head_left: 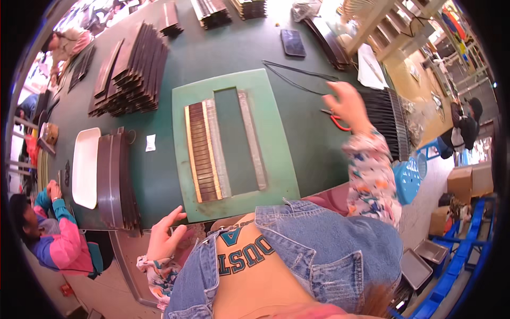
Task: Assembling electrical wiring harnesses on a production jig and filling out a production log sheet.
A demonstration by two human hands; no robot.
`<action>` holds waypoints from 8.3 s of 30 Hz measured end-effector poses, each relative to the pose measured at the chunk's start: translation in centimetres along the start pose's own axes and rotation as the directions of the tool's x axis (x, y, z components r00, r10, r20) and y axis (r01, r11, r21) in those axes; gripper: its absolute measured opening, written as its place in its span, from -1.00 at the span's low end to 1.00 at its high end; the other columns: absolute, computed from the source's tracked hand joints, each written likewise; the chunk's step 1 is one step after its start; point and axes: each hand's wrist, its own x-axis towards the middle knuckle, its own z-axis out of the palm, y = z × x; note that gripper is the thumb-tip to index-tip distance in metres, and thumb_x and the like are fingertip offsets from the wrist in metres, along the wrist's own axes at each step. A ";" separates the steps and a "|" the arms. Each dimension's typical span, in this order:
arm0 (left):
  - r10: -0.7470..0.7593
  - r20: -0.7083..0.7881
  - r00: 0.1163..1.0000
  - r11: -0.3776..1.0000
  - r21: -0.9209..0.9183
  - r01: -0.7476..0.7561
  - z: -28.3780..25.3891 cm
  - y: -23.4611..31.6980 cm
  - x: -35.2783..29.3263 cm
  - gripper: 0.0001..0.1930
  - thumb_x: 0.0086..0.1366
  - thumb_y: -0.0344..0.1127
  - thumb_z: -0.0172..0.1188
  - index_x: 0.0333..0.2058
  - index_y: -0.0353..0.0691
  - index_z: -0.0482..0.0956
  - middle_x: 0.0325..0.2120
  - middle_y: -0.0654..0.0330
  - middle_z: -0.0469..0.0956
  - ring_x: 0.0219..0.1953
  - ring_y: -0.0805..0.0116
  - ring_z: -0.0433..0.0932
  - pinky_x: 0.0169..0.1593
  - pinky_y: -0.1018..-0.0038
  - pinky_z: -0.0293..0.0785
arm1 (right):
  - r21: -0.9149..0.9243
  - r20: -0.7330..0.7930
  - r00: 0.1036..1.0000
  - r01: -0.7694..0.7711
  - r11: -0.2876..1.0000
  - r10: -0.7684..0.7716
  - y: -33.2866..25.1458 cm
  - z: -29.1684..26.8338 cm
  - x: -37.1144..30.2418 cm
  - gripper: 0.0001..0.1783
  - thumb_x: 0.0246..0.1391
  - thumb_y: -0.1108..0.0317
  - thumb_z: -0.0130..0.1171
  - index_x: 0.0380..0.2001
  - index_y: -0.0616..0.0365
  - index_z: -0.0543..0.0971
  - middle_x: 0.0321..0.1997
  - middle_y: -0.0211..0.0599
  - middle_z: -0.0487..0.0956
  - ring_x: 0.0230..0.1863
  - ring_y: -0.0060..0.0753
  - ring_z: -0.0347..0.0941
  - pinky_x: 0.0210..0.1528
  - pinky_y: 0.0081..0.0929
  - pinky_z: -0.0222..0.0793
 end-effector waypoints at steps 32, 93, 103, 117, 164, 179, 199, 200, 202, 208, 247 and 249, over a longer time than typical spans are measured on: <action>0.213 -0.379 0.900 0.819 -0.434 -0.376 3.6 3.2 4.0 -0.55 0.36 -0.27 0.04 0.15 -0.37 0.31 -0.02 0.08 0.50 0.03 0.35 0.46 0.13 0.44 0.33 | 0.675 0.609 0.750 -0.660 -0.328 -0.258 -30.1 3.7 7.2 -0.84 0.22 0.43 -0.10 -0.14 0.20 0.30 -0.53 -0.46 0.26 -0.58 -0.57 0.17 -0.48 -0.56 0.16; 0.121 -0.359 0.926 0.973 -0.140 -0.182 -26.6 1.3 12.4 -0.45 0.33 -0.26 0.05 0.27 -0.13 0.17 -0.18 0.20 0.51 -0.14 0.42 0.49 -0.04 0.52 0.40 | 0.671 -0.113 0.843 -0.325 0.667 0.525 -15.8 2.6 -3.4 -0.92 0.04 0.52 0.10 -0.37 0.19 0.56 -0.40 -0.27 0.49 -0.41 -0.38 0.43 -0.33 -0.48 0.35; 0.173 0.141 0.975 0.983 -0.087 -0.161 -11.5 4.7 1.0 -0.53 0.26 -0.49 0.01 0.17 -0.34 0.28 -0.18 0.14 0.49 -0.11 0.36 0.47 0.04 0.43 0.38 | 0.448 -0.746 0.046 -0.704 0.551 0.664 2.8 -13.7 -23.0 -0.50 -0.03 0.19 0.32 -0.11 0.30 0.43 -0.25 -0.08 0.47 -0.32 -0.22 0.43 -0.20 -0.33 0.37; 0.245 0.515 0.821 0.967 -0.069 -0.245 4.8 10.6 2.2 -0.68 0.28 -0.48 0.04 0.01 -0.34 0.46 -0.26 0.17 0.58 -0.14 0.44 0.52 -0.03 0.53 0.40 | 0.127 -0.647 0.512 -0.658 0.742 0.565 6.6 -12.1 -26.8 -0.42 -0.18 0.10 0.43 -0.08 0.06 0.51 -0.08 -0.13 0.42 0.01 -0.07 0.32 0.07 -0.27 0.27; 0.029 0.539 0.842 0.954 0.238 -0.185 40.2 42.7 51.3 -0.30 0.27 0.30 -0.15 -0.60 -0.29 0.55 -0.67 0.12 0.48 -0.73 0.31 0.31 -0.61 0.37 0.22 | 0.387 -0.583 0.305 -0.710 0.588 0.753 7.2 -9.9 -26.6 0.11 -0.50 0.44 0.44 0.23 0.11 0.11 0.13 -0.21 0.39 0.20 -0.05 0.24 0.23 -0.16 0.05; 0.292 0.709 0.641 0.956 -0.207 -0.206 42.5 43.3 46.2 -0.48 0.38 0.12 -0.13 -0.19 -0.28 0.55 -0.42 0.22 0.55 -0.37 0.43 0.42 -0.21 0.48 0.34 | 0.372 -0.549 0.307 -0.743 0.556 0.778 5.4 -11.1 -27.4 0.10 -0.63 0.58 0.46 0.16 0.07 0.21 0.03 -0.19 0.41 0.14 -0.08 0.28 0.19 -0.20 0.13; 0.274 0.683 0.677 0.956 -0.272 -0.112 43.9 42.9 42.5 -0.56 0.38 -0.02 -0.05 -0.09 -0.33 0.51 -0.23 0.08 0.59 -0.24 0.24 0.57 -0.10 0.36 0.48 | 0.687 -0.722 -0.204 -0.318 0.653 0.661 7.3 -8.5 -22.4 -0.31 0.35 0.08 -0.33 0.32 0.42 -0.08 0.39 0.13 0.03 0.41 -0.03 -0.06 0.40 -0.29 -0.23; 0.255 0.675 0.693 0.962 -0.250 -0.111 43.9 43.0 42.9 -0.57 0.38 -0.03 -0.04 -0.11 -0.32 0.53 -0.26 0.09 0.60 -0.29 0.22 0.58 -0.16 0.36 0.51 | 0.634 -0.759 -0.179 -0.419 0.650 0.626 7.2 -8.5 -22.6 -0.32 0.36 0.08 -0.33 0.32 0.40 -0.07 0.39 0.11 0.05 0.41 -0.06 -0.05 0.40 -0.32 -0.22; 0.269 0.646 0.714 0.960 -0.241 -0.143 42.1 43.1 42.6 -0.58 0.37 -0.04 -0.03 -0.12 -0.31 0.53 -0.29 0.08 0.62 -0.33 0.19 0.60 -0.19 0.34 0.53 | 0.783 -0.618 -0.320 -0.173 0.597 0.718 6.6 -8.3 -22.6 -0.40 0.35 0.11 -0.28 0.27 0.34 0.06 0.28 -0.01 0.19 0.31 -0.21 0.08 0.31 -0.36 -0.10; 0.246 0.706 0.664 0.969 -0.189 -0.157 42.4 43.2 40.7 -0.47 0.36 0.08 -0.07 0.00 -0.30 0.46 -0.12 0.01 0.57 -0.19 0.13 0.60 -0.04 0.29 0.53 | 0.790 -0.097 -0.149 0.589 0.167 0.984 5.6 -4.5 -26.6 -0.73 0.25 0.33 0.02 -0.09 0.26 0.52 -0.25 -0.36 0.59 -0.22 -0.60 0.45 -0.07 -0.61 0.32; 0.221 0.722 0.656 0.974 -0.127 -0.188 40.5 43.5 41.9 -0.39 0.34 0.16 -0.14 0.04 -0.28 0.44 -0.11 0.03 0.56 -0.17 0.17 0.61 -0.06 0.30 0.58 | 0.701 -0.356 0.090 0.683 0.203 0.930 7.2 -4.4 -24.3 -0.79 0.13 0.42 0.07 -0.14 0.01 0.50 -0.46 -0.69 0.30 -0.41 -0.85 0.16 -0.34 -0.79 0.10; 0.210 0.731 0.649 0.976 -0.123 -0.178 40.5 43.4 41.9 -0.39 0.34 0.16 -0.14 0.04 -0.28 0.44 -0.12 0.03 0.56 -0.18 0.17 0.61 -0.06 0.31 0.58 | 0.716 -0.370 0.106 0.666 0.211 0.923 7.4 -4.2 -24.5 -0.81 0.13 0.42 0.06 -0.16 0.01 0.51 -0.44 -0.68 0.32 -0.42 -0.84 0.17 -0.33 -0.79 0.11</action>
